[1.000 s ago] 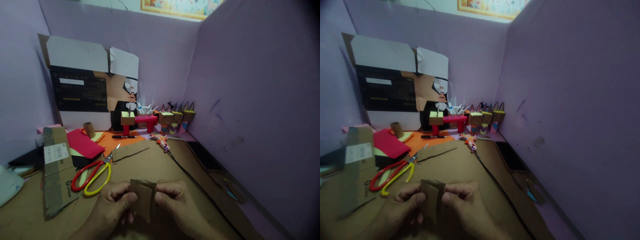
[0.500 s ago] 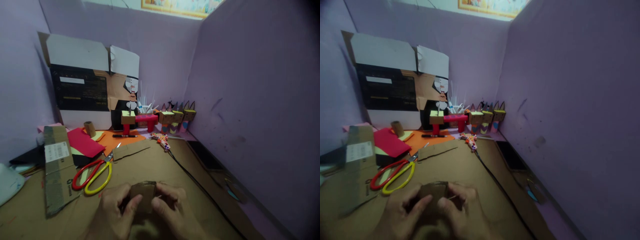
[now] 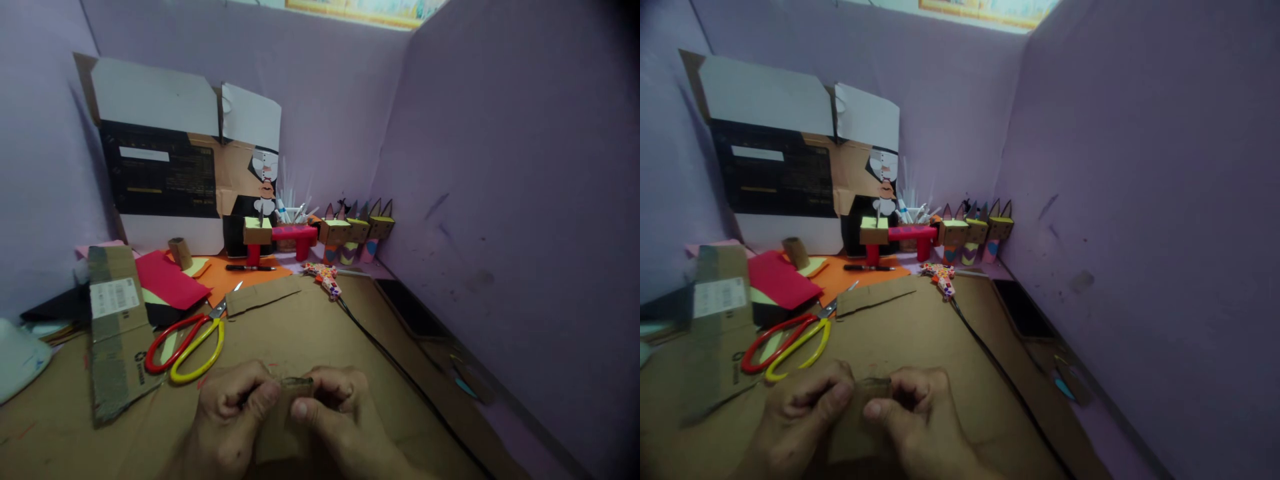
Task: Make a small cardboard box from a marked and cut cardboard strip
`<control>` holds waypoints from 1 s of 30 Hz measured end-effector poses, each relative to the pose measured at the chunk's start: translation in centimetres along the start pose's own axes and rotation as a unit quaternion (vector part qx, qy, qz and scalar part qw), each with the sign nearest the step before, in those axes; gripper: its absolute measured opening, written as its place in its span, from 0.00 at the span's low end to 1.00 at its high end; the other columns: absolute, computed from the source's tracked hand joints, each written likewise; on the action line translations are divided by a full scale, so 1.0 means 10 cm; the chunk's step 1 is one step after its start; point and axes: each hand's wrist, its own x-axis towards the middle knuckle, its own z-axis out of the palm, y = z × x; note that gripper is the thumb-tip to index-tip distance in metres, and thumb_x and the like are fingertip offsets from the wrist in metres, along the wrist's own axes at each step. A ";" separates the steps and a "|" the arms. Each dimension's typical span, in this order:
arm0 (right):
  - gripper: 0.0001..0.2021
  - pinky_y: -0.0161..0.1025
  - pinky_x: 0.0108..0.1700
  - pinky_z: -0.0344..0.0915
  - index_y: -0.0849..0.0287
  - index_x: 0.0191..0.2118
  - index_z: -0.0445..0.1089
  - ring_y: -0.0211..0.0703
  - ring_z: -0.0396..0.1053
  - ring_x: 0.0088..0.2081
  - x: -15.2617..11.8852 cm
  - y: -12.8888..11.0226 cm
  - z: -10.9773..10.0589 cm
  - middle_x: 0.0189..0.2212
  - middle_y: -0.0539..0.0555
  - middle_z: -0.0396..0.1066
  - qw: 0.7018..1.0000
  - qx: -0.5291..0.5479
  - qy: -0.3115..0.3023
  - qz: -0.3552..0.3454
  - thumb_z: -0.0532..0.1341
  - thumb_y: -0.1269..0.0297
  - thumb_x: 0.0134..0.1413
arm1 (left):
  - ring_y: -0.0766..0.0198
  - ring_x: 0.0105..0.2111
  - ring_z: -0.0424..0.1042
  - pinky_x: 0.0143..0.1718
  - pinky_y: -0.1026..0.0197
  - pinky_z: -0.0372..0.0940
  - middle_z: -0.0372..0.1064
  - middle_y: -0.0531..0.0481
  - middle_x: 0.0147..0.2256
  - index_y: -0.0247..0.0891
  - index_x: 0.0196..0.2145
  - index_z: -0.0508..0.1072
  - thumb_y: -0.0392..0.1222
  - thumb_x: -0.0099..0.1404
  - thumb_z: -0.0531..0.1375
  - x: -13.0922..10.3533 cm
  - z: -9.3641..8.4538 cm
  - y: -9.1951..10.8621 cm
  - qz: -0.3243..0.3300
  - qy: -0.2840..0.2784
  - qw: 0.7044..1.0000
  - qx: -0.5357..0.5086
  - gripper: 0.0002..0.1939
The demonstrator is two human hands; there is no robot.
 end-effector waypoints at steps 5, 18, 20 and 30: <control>0.13 0.31 0.21 0.52 0.63 0.17 0.65 0.32 0.54 0.19 0.03 -0.02 -0.05 0.14 0.47 0.59 0.997 0.026 0.071 0.006 0.63 0.58 0.38 | 0.69 0.20 0.58 0.20 0.69 0.53 0.58 0.55 0.20 0.35 0.23 0.66 0.52 0.61 0.53 0.05 0.05 0.06 -0.091 -0.092 0.985 -0.110 0.17; 0.14 0.30 0.21 0.50 0.63 0.15 0.64 0.31 0.52 0.18 0.16 0.06 -0.13 0.13 0.45 0.58 0.995 -0.006 0.103 0.019 0.66 0.60 0.38 | 0.64 0.26 0.66 0.26 0.65 0.60 0.66 0.49 0.29 0.33 0.38 0.68 0.53 0.62 0.51 0.15 0.09 0.00 -0.125 -0.103 0.987 -0.005 0.19; 0.09 0.30 0.22 0.52 0.64 0.21 0.70 0.32 0.55 0.20 0.17 0.07 -0.11 0.15 0.45 0.60 0.994 -0.016 0.111 0.010 0.66 0.63 0.36 | 0.60 0.35 0.70 0.34 0.62 0.65 0.67 0.44 0.43 0.37 0.55 0.56 0.49 0.60 0.54 0.14 0.07 0.03 -0.134 -0.104 0.984 -0.053 0.27; 0.18 0.38 0.35 0.65 0.61 0.43 0.73 0.43 0.69 0.31 0.12 0.10 -0.18 0.32 0.55 0.74 0.987 -0.113 0.107 -0.044 0.63 0.62 0.43 | 0.54 0.53 0.61 0.51 0.53 0.58 0.57 0.46 0.57 0.46 0.58 0.51 0.31 0.53 0.55 0.09 0.02 -0.03 -0.019 -0.143 0.980 0.140 0.36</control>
